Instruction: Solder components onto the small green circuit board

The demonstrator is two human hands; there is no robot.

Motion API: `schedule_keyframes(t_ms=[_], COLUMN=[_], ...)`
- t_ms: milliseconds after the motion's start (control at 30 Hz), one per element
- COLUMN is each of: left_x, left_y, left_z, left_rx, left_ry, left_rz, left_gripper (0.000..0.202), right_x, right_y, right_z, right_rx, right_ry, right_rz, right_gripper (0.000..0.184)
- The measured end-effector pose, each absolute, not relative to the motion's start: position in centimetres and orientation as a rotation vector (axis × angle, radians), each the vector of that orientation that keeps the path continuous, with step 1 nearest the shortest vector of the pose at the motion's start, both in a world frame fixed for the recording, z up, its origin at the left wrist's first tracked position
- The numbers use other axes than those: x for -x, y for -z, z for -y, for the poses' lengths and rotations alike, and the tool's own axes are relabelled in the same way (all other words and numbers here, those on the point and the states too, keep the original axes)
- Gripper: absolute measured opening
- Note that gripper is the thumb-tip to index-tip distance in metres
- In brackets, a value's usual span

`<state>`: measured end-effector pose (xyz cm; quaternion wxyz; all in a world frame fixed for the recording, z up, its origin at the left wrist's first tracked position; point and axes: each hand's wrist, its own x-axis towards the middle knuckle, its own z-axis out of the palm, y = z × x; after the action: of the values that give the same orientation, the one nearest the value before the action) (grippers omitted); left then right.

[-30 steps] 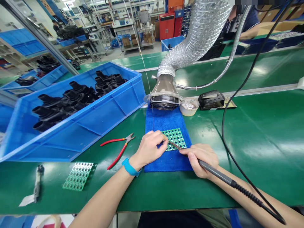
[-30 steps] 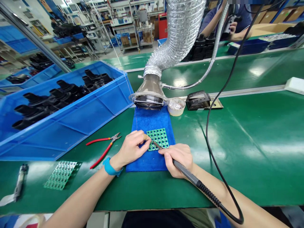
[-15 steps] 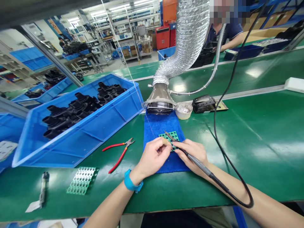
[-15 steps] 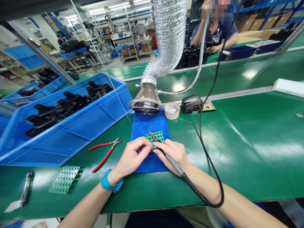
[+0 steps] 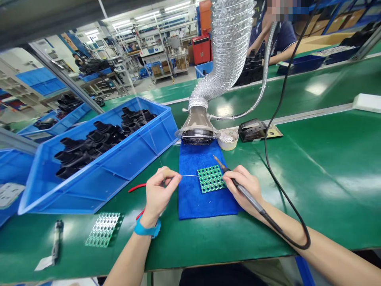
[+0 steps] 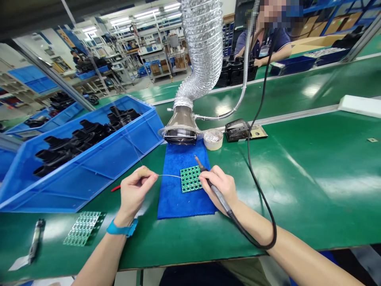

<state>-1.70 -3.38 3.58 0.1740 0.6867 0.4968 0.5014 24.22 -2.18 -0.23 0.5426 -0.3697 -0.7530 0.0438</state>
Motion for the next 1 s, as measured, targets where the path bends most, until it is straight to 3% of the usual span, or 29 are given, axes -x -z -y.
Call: schedule_keyframes(t_ms=[233,1000], left_x=[1.0,-0.5], left_y=[-1.1,-0.6], left_z=[3.4,3.6], left_rx=[-1.697,-1.840], left_ry=[-1.281,-1.253], left_rz=[-1.529,-1.532], left_gripper=[0.018,0.017], right_x=[-24.7,-23.9], right_y=[-0.7,-0.3], right_z=[4.0,4.1], right_rx=[0.665,0.592], right_ry=[-0.305,-0.295], right_rz=[1.766,1.851], right_gripper=[0.030,0.026])
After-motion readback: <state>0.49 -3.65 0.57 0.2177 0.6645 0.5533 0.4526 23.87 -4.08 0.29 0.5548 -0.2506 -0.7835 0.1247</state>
